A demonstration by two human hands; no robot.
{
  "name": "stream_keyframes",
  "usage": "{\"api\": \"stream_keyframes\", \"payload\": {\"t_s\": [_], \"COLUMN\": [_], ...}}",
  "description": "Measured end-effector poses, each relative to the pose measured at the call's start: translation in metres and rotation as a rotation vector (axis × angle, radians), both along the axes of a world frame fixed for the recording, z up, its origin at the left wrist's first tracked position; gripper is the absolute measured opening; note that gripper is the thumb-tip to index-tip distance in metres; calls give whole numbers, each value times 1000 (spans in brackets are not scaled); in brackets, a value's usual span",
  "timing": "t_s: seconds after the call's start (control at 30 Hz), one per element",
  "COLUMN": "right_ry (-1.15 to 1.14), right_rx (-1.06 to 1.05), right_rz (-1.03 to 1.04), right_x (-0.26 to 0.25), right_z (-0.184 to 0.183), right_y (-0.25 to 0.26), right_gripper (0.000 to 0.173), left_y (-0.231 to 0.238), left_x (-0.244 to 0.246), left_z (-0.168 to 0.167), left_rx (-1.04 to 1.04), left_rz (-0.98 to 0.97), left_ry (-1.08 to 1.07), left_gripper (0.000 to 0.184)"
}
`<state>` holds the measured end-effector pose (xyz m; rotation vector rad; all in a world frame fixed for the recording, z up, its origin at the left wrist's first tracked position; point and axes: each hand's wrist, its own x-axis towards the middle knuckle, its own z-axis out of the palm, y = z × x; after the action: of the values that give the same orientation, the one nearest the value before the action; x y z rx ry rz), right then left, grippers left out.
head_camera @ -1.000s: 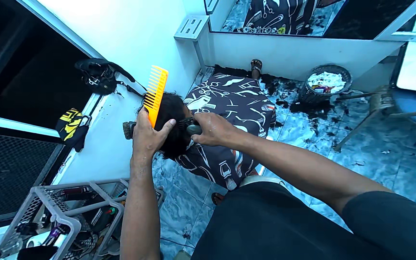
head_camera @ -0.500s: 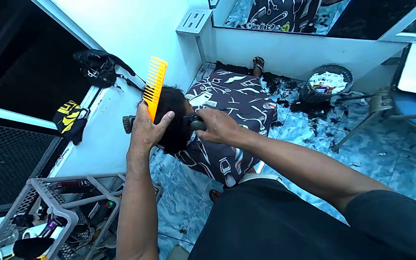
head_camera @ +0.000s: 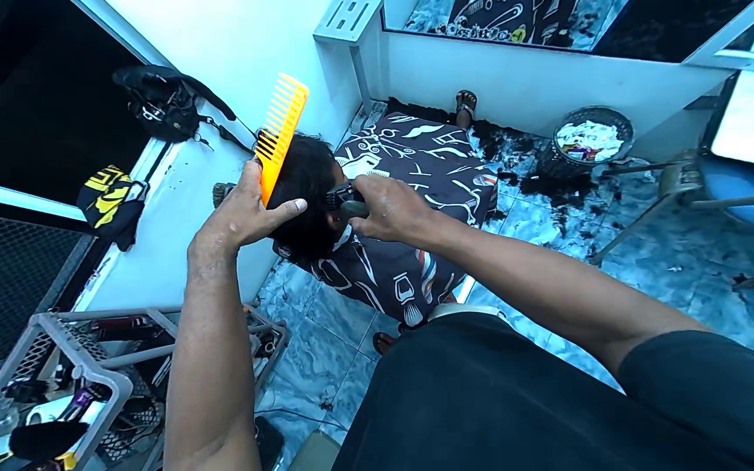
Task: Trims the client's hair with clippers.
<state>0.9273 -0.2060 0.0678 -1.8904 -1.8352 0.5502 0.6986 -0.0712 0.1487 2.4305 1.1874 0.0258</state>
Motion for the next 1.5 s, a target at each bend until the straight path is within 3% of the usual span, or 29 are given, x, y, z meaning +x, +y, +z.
{"api": "stream_keyframes", "payload": {"t_s": [0.87,0.97,1.03,1.1,1.2,1.3,1.4,1.5], "right_ry": [-64,-7,62,267,784,1307,1434,1356], "right_rx": [15,64,-39,-205,-353,-339,-356,-326], "right_rz": [10,162,228,133,-255,-705,-920,-923], "right_x": [-60,-68,-61,-29,40,93,124,130], "right_z": [35,18,-7,-43,-100,-129,-141,-135], "right_y": [-21,-27,-48,-84,-169,-253,-291,-266], "right_gripper": [41,43,41,42,52,49,43,39], "left_y": [-11,-12,-11,-16,-63,-114,-129,-106], "left_x": [11,13,9,-5,-48,-74,-64,-68], "left_z": [1,-1,-5,-7,-9,-32,-70,-109], "left_rx": [130,123,137,147,312,466,495,499], "left_rz": [-16,-14,-12,31,321,374,192,72], "left_ry": [62,43,-31,-188,-442,-432,-381,-278], "left_gripper": [84,90,98,100,60,58,53,49]}}
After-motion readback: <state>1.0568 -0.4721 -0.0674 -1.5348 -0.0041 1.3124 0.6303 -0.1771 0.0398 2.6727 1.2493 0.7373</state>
